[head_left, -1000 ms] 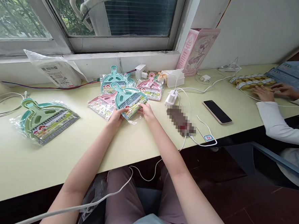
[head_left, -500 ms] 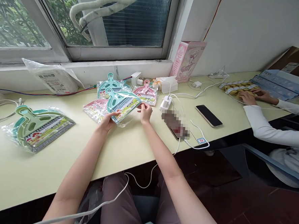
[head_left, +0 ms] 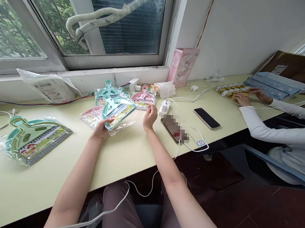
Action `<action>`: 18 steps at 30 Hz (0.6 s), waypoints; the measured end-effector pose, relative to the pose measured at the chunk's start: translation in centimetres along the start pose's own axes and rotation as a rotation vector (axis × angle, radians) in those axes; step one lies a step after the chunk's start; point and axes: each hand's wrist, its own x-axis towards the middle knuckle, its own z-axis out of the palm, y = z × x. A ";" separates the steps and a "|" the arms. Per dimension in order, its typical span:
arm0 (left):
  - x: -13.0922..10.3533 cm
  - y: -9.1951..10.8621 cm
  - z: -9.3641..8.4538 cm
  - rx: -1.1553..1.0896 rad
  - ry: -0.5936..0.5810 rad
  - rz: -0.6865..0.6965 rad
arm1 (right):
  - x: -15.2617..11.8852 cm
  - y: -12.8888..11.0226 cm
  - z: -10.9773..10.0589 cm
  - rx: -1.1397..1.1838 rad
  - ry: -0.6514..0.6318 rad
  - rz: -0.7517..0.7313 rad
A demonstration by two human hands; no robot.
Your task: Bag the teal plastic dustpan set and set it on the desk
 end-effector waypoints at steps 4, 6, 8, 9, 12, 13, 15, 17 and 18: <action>0.6 -0.1 -0.8 -0.028 -0.054 0.026 | 1.3 -0.1 -0.3 -0.009 -0.252 -0.066; 0.7 -0.2 -1.0 -0.031 -0.048 0.040 | 1.5 0.0 -0.2 -0.006 -0.358 -0.118; 0.8 -0.1 -1.1 -0.026 -0.045 0.040 | 1.5 0.0 0.0 0.015 -0.394 -0.177; 0.8 -0.1 -1.1 -0.024 -0.044 0.039 | 1.5 0.1 0.1 0.029 -0.400 -0.198; 0.7 -0.2 -0.9 -0.018 -0.052 0.030 | 1.6 0.0 -0.3 0.063 -0.417 -0.217; 0.7 -0.2 -0.8 -0.014 -0.049 0.024 | 1.7 0.0 -0.4 0.069 -0.425 -0.221; 0.5 -0.2 -0.6 -0.001 -0.033 0.003 | 1.9 0.0 -0.7 0.080 -0.450 -0.237; 0.3 -0.2 -0.3 0.016 -0.005 -0.015 | 2.0 0.2 -0.9 0.085 -0.462 -0.251; 0.3 -0.2 -0.2 0.025 0.010 -0.017 | 2.0 0.3 -0.9 0.087 -0.459 -0.254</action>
